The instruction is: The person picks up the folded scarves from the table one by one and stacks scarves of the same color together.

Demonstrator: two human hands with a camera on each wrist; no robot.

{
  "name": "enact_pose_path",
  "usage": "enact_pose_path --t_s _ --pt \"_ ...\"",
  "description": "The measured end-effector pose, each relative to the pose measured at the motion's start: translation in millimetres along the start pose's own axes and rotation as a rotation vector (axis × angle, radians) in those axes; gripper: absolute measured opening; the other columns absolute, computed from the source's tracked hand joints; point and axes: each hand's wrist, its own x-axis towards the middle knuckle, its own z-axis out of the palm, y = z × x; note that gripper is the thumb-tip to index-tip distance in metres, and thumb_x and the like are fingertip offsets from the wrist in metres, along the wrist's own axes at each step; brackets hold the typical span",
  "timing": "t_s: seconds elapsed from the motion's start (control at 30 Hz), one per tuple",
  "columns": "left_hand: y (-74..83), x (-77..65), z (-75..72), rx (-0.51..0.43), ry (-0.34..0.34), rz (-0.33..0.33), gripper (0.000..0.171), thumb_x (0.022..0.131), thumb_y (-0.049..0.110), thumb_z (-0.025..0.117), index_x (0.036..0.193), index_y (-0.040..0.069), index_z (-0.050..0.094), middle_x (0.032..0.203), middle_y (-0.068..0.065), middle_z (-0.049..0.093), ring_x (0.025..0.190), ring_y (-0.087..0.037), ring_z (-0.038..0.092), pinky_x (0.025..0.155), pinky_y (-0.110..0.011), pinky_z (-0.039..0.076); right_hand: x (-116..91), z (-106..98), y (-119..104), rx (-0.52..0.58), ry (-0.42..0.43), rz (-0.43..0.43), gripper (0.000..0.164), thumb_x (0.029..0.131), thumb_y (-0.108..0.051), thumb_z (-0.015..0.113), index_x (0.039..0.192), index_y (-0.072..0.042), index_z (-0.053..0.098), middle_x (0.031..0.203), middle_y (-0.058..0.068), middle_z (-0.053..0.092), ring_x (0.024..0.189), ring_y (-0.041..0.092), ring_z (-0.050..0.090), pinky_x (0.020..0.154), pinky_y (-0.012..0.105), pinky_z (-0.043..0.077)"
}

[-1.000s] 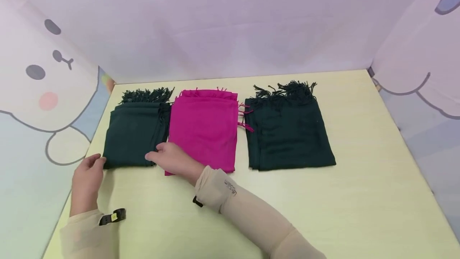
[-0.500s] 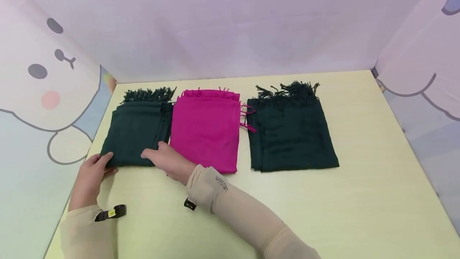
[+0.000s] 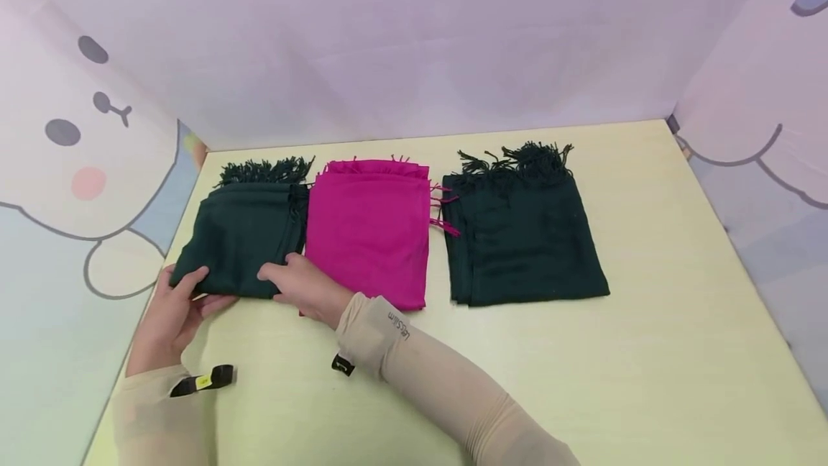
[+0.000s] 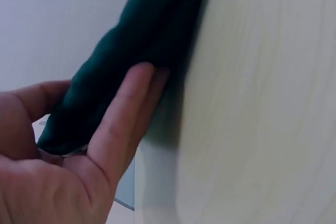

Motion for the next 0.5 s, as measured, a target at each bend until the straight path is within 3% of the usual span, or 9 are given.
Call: enact_pose_path --t_s 0.13,0.3,0.5 --pt "-1.1 -1.2 -0.8 -0.158 0.007 0.026 0.039 0.103 0.017 0.056 0.127 0.021 0.026 0.118 -0.007 0.056 0.084 -0.029 0.075 0.075 -0.039 0.06 1.6 1.6 1.7 -0.013 0.023 0.003 0.08 0.094 -0.019 0.065 0.156 0.001 0.02 0.157 0.012 0.031 0.139 0.032 0.039 0.104 0.045 0.047" --pt "-1.6 -1.2 3.3 -0.418 -0.033 0.048 0.039 0.104 0.006 0.05 0.133 0.017 0.027 0.116 -0.013 0.061 0.089 -0.032 0.073 0.078 -0.041 0.06 5.0 3.1 4.1 -0.001 0.066 0.0 0.072 0.093 -0.016 0.064 0.151 0.006 0.027 0.144 0.012 0.044 0.128 0.033 0.048 0.102 0.046 0.048" --pt "1.0 -1.9 10.2 -0.687 -0.037 -0.024 0.039 0.102 0.001 0.049 0.136 0.014 0.035 0.114 -0.017 0.064 0.091 -0.034 0.073 0.084 -0.042 0.058 7.8 4.9 7.0 0.104 0.091 -0.002 0.061 0.093 -0.016 0.064 0.143 0.006 0.036 0.141 0.012 0.045 0.127 0.037 0.05 0.103 0.047 0.048"
